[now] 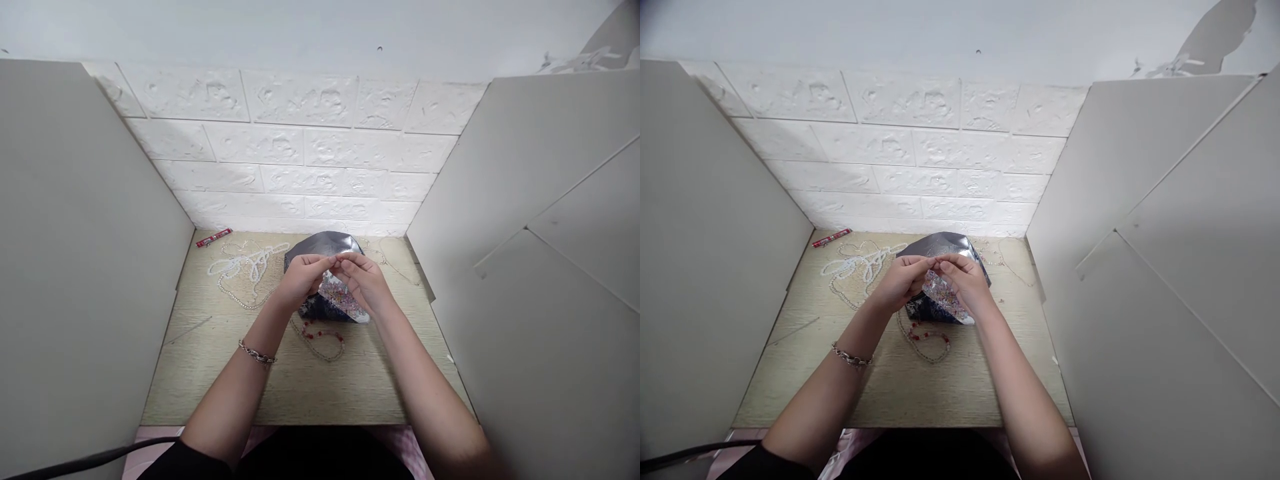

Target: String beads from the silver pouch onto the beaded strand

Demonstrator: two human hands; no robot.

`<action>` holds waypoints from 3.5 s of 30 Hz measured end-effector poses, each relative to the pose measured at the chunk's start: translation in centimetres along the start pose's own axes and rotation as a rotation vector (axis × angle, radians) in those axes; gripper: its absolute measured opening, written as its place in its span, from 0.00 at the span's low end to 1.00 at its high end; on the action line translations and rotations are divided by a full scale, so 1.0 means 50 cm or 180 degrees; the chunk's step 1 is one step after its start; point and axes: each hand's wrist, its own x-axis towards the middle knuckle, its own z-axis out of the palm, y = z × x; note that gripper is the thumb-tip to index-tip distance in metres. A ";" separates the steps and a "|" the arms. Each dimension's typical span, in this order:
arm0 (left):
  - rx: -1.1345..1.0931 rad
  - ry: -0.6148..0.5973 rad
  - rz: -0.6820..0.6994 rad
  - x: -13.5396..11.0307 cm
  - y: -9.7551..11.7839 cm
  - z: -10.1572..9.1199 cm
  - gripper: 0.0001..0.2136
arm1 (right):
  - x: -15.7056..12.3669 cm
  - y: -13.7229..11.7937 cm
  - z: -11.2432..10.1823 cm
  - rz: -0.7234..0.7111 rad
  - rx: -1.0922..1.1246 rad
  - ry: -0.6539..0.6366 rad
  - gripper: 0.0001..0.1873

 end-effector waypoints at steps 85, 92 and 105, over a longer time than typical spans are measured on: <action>0.3093 0.0739 0.1144 -0.001 -0.013 0.012 0.17 | -0.009 -0.020 -0.022 -0.1795 -0.4164 0.0133 0.08; 0.2568 0.0593 0.1030 0.003 -0.011 0.007 0.19 | -0.009 -0.021 -0.019 -0.1802 -0.3904 0.0154 0.07; 0.1546 0.0346 0.0555 0.008 -0.010 0.003 0.18 | -0.011 -0.024 -0.024 -0.2102 -0.3987 0.0087 0.08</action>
